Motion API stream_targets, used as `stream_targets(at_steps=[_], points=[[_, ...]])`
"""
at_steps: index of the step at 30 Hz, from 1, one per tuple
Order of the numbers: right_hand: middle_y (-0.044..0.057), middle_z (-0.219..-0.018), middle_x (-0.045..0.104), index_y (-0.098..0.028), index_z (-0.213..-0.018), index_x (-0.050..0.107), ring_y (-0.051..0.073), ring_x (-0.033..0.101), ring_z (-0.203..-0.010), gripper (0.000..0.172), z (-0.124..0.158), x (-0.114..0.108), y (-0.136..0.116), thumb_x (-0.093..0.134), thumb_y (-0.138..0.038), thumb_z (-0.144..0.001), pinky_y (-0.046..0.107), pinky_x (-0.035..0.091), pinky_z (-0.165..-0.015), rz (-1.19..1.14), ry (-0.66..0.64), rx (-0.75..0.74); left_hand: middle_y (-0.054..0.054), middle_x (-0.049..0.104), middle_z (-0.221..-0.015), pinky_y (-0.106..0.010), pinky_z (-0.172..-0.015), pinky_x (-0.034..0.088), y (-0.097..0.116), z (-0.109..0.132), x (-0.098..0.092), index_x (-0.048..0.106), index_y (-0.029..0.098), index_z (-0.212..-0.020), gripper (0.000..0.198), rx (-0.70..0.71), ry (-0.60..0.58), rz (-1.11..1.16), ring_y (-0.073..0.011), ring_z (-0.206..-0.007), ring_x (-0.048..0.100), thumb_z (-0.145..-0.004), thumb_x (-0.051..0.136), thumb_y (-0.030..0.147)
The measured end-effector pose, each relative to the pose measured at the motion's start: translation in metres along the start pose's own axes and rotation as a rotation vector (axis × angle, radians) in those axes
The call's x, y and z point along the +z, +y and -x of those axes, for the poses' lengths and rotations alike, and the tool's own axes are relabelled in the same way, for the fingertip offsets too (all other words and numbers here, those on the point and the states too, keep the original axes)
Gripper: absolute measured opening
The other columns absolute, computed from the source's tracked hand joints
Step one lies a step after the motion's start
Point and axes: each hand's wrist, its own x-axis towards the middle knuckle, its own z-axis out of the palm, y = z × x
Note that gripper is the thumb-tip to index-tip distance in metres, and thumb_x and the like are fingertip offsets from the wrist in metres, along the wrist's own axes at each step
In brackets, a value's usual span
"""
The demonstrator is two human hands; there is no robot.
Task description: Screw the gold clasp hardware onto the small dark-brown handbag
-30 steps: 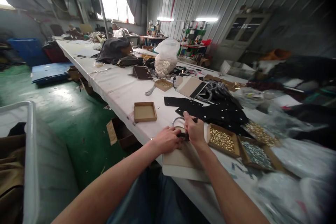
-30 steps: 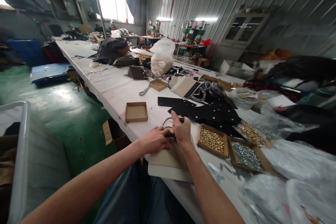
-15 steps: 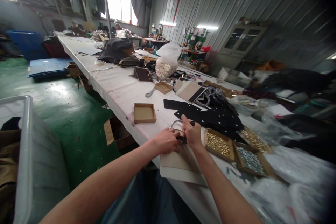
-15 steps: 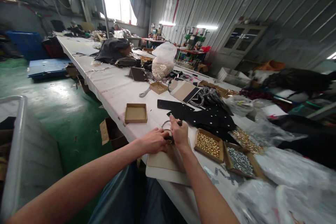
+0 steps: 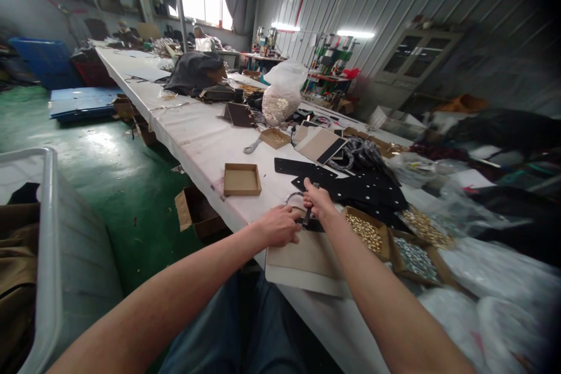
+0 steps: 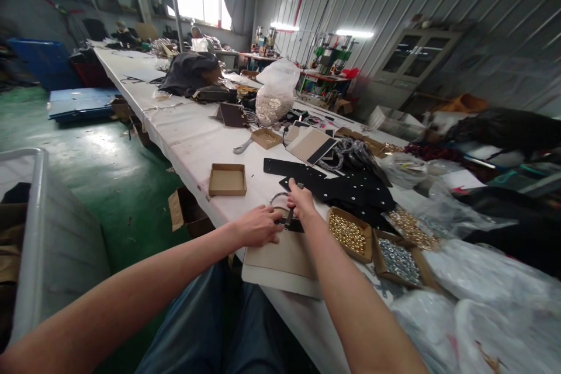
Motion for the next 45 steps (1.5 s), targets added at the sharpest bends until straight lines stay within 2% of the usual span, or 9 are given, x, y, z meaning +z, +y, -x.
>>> stream_targets(at_steps=[7,13,17,23,26,30,34,38,45], points=[[-0.005,-0.060,0.050,-0.025,-0.089,0.053,0.010,0.037,-0.042,0.059,0.004,0.006,0.004,0.095,-0.065,-0.100,0.018,0.026,-0.029,0.085,0.023,-0.060,-0.015,0.068,-0.138,-0.049,-0.104,0.051,0.003,0.000,0.001,0.084,0.019,-0.130,0.033,-0.016,0.008,0.015,-0.0361,-0.132,0.062,-0.113,0.077,0.046],[-0.005,-0.061,0.048,-0.024,-0.083,0.056,0.011,0.036,-0.045,0.062,0.027,0.007,0.009,0.094,-0.072,-0.096,0.022,0.027,-0.032,0.095,-0.034,-0.271,-0.015,0.066,-0.146,-0.051,-0.106,0.053,0.005,-0.002,0.003,0.085,0.018,-0.131,0.038,-0.017,0.017,0.001,-0.0365,-0.137,0.060,-0.111,0.081,0.050],[-0.005,-0.062,0.049,-0.025,-0.082,0.056,0.013,0.039,-0.046,0.069,0.048,0.004,0.009,0.095,-0.081,-0.089,0.025,0.029,-0.034,0.081,-0.048,-0.410,-0.015,0.069,-0.140,-0.052,-0.108,0.053,0.008,-0.002,0.001,0.086,0.016,-0.128,0.038,-0.043,0.009,0.014,-0.0366,-0.138,0.061,-0.111,0.081,0.050],[-0.005,-0.059,0.051,-0.025,-0.084,0.056,0.013,0.044,-0.047,0.063,0.084,-0.010,0.011,0.085,-0.078,-0.103,0.025,0.035,-0.040,0.093,-0.049,-0.624,-0.014,0.070,-0.136,-0.053,-0.106,0.052,0.011,-0.003,-0.006,0.088,0.018,-0.125,0.035,-0.063,-0.032,0.019,-0.0360,-0.130,0.064,-0.109,0.081,0.049],[-0.005,-0.059,0.047,-0.024,-0.080,0.052,0.012,0.042,-0.047,0.068,0.092,-0.015,0.007,0.083,-0.081,-0.103,0.024,0.034,-0.041,0.060,-0.073,-0.613,-0.014,0.070,-0.135,-0.053,-0.106,0.052,0.011,-0.003,-0.007,0.088,0.020,-0.127,0.036,-0.067,-0.041,0.021,-0.0365,-0.129,0.064,-0.109,0.080,0.050],[-0.005,-0.060,0.041,-0.026,-0.074,0.045,0.012,0.038,-0.048,0.075,0.098,-0.015,0.000,0.074,-0.087,-0.105,0.025,0.032,-0.041,-0.014,0.014,-0.662,-0.014,0.070,-0.132,-0.052,-0.103,0.052,0.011,-0.005,-0.006,0.089,0.020,-0.119,0.033,-0.053,-0.028,0.027,-0.0367,-0.128,0.064,-0.107,0.083,0.050],[-0.002,-0.059,0.044,-0.025,-0.069,0.048,0.014,0.041,-0.049,0.075,0.106,-0.016,0.005,0.070,-0.086,-0.108,0.027,0.035,-0.044,0.075,0.027,-0.673,-0.013,0.070,-0.127,-0.052,-0.100,0.051,0.011,-0.006,-0.006,0.089,0.021,-0.119,0.030,-0.072,-0.034,0.040,-0.0364,-0.124,0.064,-0.108,0.077,0.047],[-0.001,-0.059,0.045,-0.025,-0.068,0.049,0.015,0.043,-0.050,0.075,0.110,-0.015,0.014,0.073,-0.085,-0.107,0.028,0.037,-0.045,0.113,0.043,-0.651,-0.015,0.069,-0.133,-0.052,-0.100,0.051,0.011,-0.004,-0.004,0.087,0.019,-0.125,0.033,-0.055,-0.036,0.021,-0.0366,-0.123,0.064,-0.109,0.073,0.044],[-0.001,-0.058,0.046,-0.024,-0.069,0.051,0.013,0.042,-0.049,0.073,0.104,-0.010,0.013,0.073,-0.079,-0.111,0.027,0.035,-0.045,0.147,-0.041,-0.670,-0.017,0.070,-0.134,-0.052,-0.102,0.049,0.008,-0.001,0.003,0.086,0.018,-0.122,0.030,-0.072,-0.017,0.031,-0.0370,-0.128,0.063,-0.107,0.072,0.039]])
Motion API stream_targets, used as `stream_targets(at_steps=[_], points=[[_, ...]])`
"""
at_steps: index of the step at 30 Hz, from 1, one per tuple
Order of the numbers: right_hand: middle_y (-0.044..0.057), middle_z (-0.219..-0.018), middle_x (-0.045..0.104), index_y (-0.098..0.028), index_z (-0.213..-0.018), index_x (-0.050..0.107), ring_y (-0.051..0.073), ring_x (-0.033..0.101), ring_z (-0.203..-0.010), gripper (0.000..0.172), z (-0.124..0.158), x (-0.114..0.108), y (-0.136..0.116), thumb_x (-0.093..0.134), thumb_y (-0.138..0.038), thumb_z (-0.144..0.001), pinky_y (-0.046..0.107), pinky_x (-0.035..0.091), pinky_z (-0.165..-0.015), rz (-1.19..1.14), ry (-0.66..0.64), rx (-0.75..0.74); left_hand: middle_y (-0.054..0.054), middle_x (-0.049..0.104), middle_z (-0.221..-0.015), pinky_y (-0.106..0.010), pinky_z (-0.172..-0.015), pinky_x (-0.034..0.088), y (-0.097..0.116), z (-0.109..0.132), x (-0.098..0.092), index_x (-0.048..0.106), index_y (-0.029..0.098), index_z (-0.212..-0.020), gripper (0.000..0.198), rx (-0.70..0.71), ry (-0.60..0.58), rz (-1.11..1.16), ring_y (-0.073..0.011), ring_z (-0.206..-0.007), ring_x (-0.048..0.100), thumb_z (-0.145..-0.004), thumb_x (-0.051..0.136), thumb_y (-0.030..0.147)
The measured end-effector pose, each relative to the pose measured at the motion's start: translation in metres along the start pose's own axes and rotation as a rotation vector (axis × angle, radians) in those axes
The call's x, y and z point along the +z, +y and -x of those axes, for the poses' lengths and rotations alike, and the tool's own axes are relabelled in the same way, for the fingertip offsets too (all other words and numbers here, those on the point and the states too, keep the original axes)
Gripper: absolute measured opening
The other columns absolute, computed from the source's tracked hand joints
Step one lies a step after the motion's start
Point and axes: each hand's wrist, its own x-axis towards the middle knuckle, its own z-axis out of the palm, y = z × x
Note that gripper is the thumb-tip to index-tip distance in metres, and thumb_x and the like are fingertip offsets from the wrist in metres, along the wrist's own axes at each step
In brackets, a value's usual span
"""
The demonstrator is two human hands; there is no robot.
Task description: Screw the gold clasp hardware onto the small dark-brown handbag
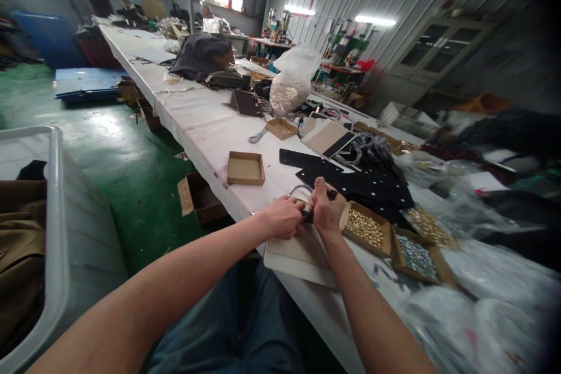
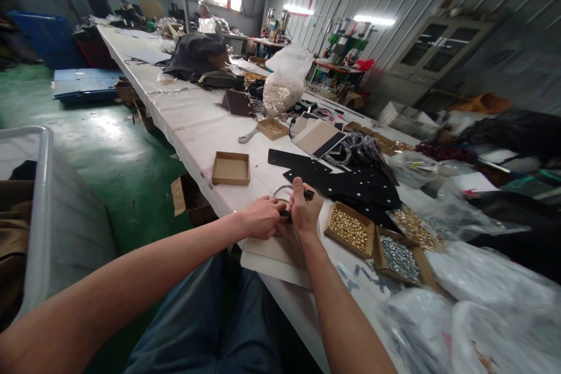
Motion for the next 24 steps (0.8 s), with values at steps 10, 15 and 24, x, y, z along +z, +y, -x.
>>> stream_targets(at_steps=[10,15,24], points=[[0.001,-0.058,0.048,-0.023,-0.068,0.052,0.015,0.043,-0.052,0.074,0.010,0.002,0.004,0.068,-0.078,-0.115,0.029,0.034,-0.048,0.055,0.040,-0.048,-0.017,0.071,-0.142,-0.054,-0.104,0.053,0.001,-0.009,-0.005,0.085,0.013,-0.118,0.030,-0.019,-0.061,-0.005,-0.0373,-0.128,0.066,-0.103,0.080,0.039],[0.001,-0.057,0.049,-0.023,-0.066,0.052,0.014,0.043,-0.052,0.078,0.010,-0.001,0.003,0.066,-0.082,-0.114,0.029,0.033,-0.048,0.082,0.013,-0.064,-0.018,0.071,-0.142,-0.053,-0.105,0.052,0.006,-0.011,-0.009,0.086,0.015,-0.111,0.026,-0.032,-0.047,0.004,-0.0386,-0.129,0.066,-0.104,0.077,0.038],[-0.005,-0.060,0.038,-0.026,-0.071,0.043,0.012,0.035,-0.047,0.076,-0.013,-0.012,-0.006,0.083,-0.084,-0.101,0.027,0.028,-0.041,-0.188,0.093,0.121,-0.015,0.070,-0.134,-0.048,-0.102,0.052,0.014,-0.002,-0.010,0.087,0.019,-0.122,0.036,-0.041,-0.050,-0.012,-0.0369,-0.127,0.066,-0.107,0.081,0.052]])
